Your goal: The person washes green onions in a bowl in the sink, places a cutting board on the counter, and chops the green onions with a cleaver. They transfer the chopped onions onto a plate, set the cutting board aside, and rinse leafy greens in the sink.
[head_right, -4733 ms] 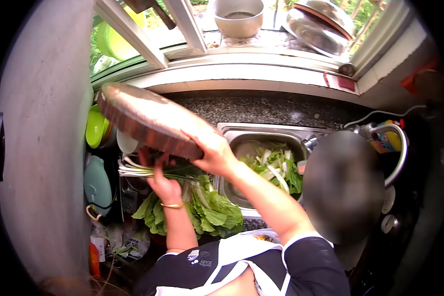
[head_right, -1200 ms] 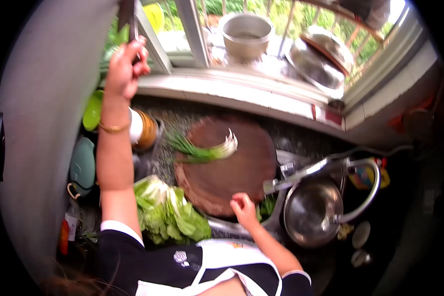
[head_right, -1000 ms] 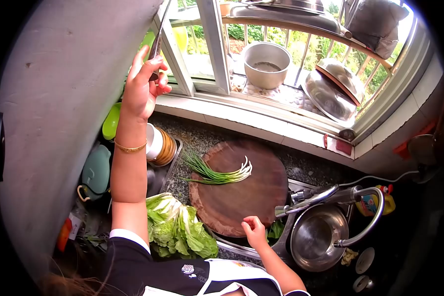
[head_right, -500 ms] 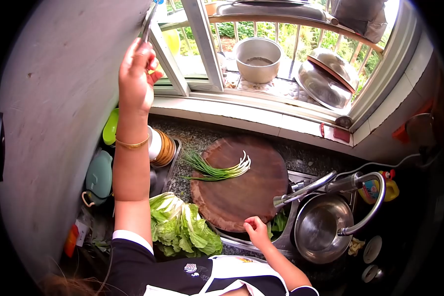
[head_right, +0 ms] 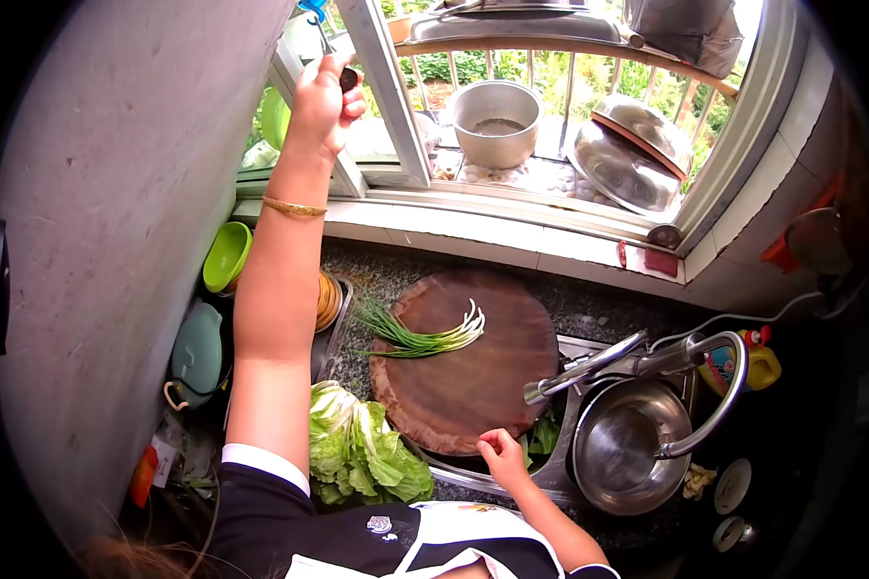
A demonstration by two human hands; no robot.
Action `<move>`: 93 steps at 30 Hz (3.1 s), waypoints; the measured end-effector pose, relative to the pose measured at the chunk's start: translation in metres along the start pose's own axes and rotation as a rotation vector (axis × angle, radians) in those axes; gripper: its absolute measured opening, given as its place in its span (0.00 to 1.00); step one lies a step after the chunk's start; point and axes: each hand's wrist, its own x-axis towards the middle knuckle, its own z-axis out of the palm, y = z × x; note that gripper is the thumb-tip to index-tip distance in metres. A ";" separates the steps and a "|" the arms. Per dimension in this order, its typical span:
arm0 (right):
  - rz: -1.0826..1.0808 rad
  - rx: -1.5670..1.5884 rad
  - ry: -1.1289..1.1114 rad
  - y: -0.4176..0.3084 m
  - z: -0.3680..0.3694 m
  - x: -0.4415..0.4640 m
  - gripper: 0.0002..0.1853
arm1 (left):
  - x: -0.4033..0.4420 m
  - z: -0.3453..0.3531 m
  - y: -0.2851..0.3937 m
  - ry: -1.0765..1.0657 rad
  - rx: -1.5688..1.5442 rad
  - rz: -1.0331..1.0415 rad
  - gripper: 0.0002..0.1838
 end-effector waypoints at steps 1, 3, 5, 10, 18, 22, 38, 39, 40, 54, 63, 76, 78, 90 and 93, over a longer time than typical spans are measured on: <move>0.015 0.001 0.010 0.003 -0.003 -0.002 0.04 | 0.001 0.000 0.003 -0.015 -0.006 0.001 0.11; 0.021 -0.039 0.032 0.006 -0.009 -0.006 0.04 | -0.001 -0.004 0.007 -0.042 -0.063 -0.036 0.10; 0.051 -0.035 0.045 0.012 -0.013 -0.009 0.04 | -0.007 -0.008 0.007 -0.038 -0.143 -0.036 0.09; 0.038 -0.027 0.040 0.017 -0.017 -0.006 0.04 | -0.018 -0.013 0.006 -0.012 -0.117 0.029 0.06; 0.045 -0.031 0.021 0.012 -0.012 -0.001 0.04 | -0.022 -0.014 0.022 0.057 -0.095 0.082 0.10; 0.054 -0.029 0.000 0.012 -0.009 0.001 0.05 | -0.018 -0.024 0.035 0.072 -0.311 0.124 0.12; 0.026 -0.055 -0.042 0.007 -0.006 0.003 0.05 | -0.017 -0.060 -0.032 -0.361 -1.114 -0.341 0.18; 0.025 -0.053 -0.038 0.007 -0.006 0.001 0.05 | -0.015 -0.061 -0.033 -0.406 -1.184 -0.299 0.20; 0.043 -0.036 -0.042 0.014 -0.008 0.000 0.04 | -0.015 -0.059 -0.032 -0.348 -1.218 -0.293 0.22; 0.061 -0.063 -0.051 0.018 -0.005 -0.004 0.06 | -0.026 -0.048 -0.026 -0.131 -0.351 -0.086 0.14; -0.216 0.669 -0.178 -0.089 0.024 0.045 0.34 | -0.274 -0.043 -0.106 -0.340 -0.138 -0.599 0.12; 0.112 -0.555 -0.197 -0.105 0.024 0.079 0.40 | -0.260 -0.169 -0.236 -0.697 1.675 0.097 0.39; -0.093 -0.815 -0.228 -0.098 0.034 0.086 0.41 | -0.254 -0.173 -0.241 -0.699 1.621 0.064 0.30; -0.153 -1.302 -0.311 -0.091 0.076 0.108 0.42 | -0.263 -0.181 -0.272 -0.638 1.663 0.238 0.05; -0.187 -1.281 -0.271 -0.082 0.079 0.116 0.42 | -0.269 -0.179 -0.269 -0.737 1.674 0.209 0.05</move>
